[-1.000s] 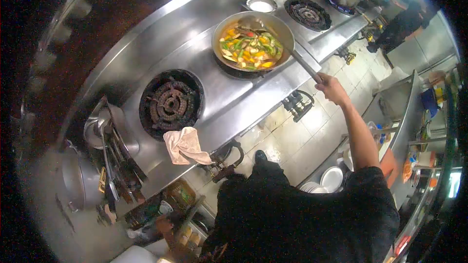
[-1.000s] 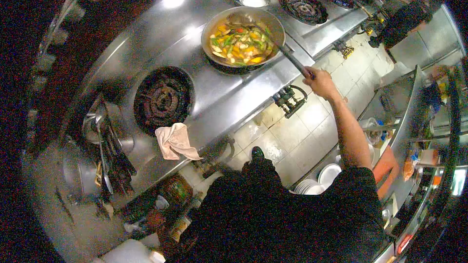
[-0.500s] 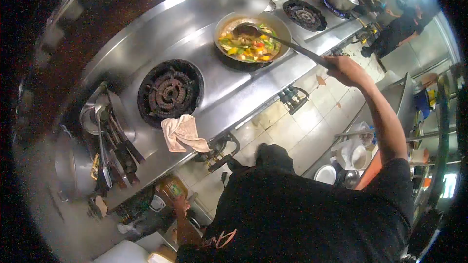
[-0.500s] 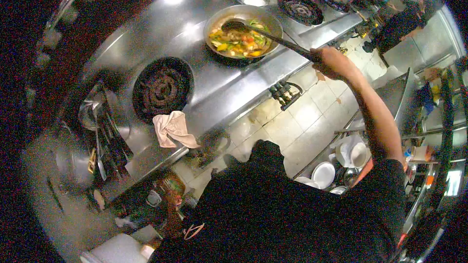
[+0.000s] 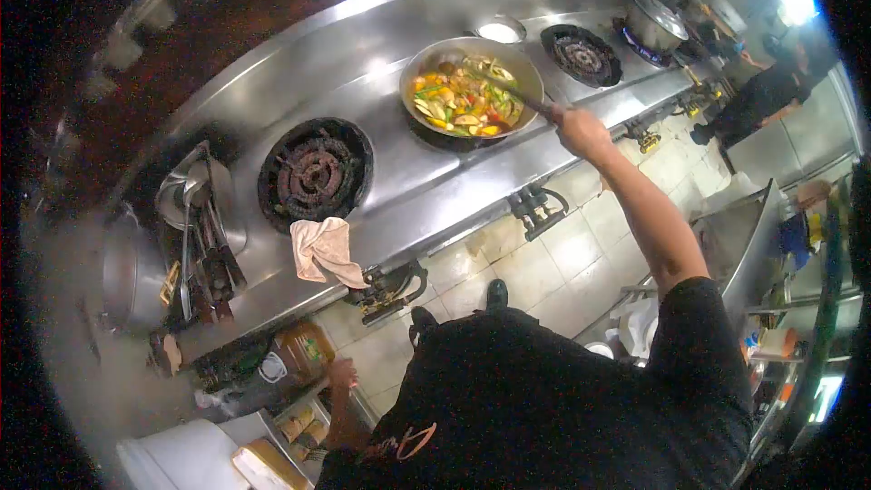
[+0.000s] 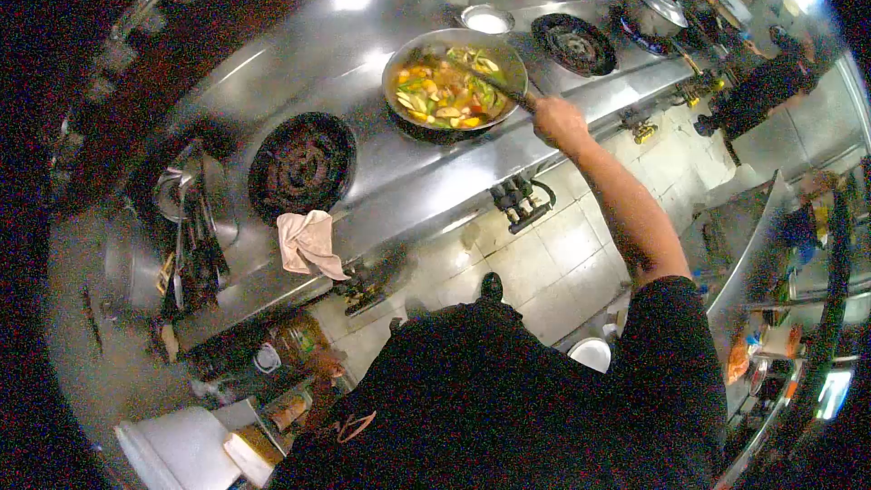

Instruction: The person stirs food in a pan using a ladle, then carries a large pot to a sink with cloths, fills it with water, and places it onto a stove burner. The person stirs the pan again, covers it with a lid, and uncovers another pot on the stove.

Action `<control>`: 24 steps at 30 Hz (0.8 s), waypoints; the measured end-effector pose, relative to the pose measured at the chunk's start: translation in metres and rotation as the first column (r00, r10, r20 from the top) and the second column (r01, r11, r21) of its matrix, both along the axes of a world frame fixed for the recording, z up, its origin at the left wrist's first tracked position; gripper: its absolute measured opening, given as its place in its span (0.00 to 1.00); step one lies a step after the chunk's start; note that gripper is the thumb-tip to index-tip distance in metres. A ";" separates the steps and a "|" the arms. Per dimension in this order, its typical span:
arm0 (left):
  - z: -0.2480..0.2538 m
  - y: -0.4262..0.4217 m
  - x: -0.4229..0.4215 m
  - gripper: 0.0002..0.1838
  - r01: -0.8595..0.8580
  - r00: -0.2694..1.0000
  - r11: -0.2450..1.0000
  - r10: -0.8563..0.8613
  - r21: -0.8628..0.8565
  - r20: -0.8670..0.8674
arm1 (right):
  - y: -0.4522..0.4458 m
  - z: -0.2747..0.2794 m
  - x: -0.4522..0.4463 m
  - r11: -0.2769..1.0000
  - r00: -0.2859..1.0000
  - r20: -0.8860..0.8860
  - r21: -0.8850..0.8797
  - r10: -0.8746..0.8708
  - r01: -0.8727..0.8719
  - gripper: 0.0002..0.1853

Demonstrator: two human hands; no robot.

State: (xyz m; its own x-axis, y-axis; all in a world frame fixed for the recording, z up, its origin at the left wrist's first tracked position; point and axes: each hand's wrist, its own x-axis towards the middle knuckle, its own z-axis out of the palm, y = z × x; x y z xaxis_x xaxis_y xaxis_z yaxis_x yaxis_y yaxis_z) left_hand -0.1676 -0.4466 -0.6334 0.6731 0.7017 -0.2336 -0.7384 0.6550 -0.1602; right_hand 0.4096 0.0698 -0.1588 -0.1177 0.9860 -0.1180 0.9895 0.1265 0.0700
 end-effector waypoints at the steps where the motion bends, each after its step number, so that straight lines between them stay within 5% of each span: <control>1: -0.007 0.000 0.005 0.15 -0.038 0.997 0.999 0.036 -0.022 -0.074 | -0.003 0.012 0.003 0.998 0.998 -0.003 0.024 0.060 -0.060 0.15; 4: -0.021 -0.009 0.018 0.11 -0.154 0.967 0.973 0.111 -0.173 -0.231 | -0.007 0.055 0.036 0.966 0.961 0.104 -0.019 0.257 -0.257 0.11; 5: -0.021 -0.010 0.023 0.11 -0.202 0.902 0.959 0.104 -0.198 -0.419 | -0.010 0.073 0.048 0.968 0.956 0.152 -0.011 0.249 -0.251 0.13; 7: 0.025 0.006 0.049 0.10 -0.183 0.572 0.946 -0.120 -0.268 -0.811 | -0.045 0.130 0.046 0.928 0.912 0.232 0.078 0.338 -0.364 0.16; 9: 0.112 0.036 0.092 0.09 -0.143 0.296 0.921 -0.310 -0.363 -0.904 | -0.073 0.161 0.047 0.958 0.935 0.223 0.017 0.275 -0.286 0.16; 12: 0.093 0.019 0.093 0.11 -0.084 0.294 0.995 -0.031 -0.058 -0.955 | -0.095 0.158 0.072 0.969 0.954 0.166 -0.046 0.248 -0.244 0.17; 15: 0.056 0.003 0.079 0.09 -0.300 0.643 0.904 -0.044 -0.305 -0.764 | -0.083 0.069 0.093 0.973 0.976 0.025 -0.080 0.217 -0.215 0.20; 18: 0.120 0.046 0.112 0.11 -0.120 -0.032 0.925 -0.367 -0.361 -0.930 | -0.080 0.046 0.068 0.990 0.957 -0.268 -0.060 0.107 -0.127 0.15; 21: 0.073 0.037 0.063 0.15 -0.188 0.556 0.919 -0.191 -0.346 -0.809 | -0.076 0.036 0.068 0.999 0.892 -0.449 -0.009 0.042 -0.051 0.14; 24: 0.044 0.018 0.057 0.13 -0.435 0.589 0.875 0.097 -0.213 -0.802 | -0.057 -0.003 0.065 0.995 0.910 -0.414 0.081 -0.017 0.055 0.14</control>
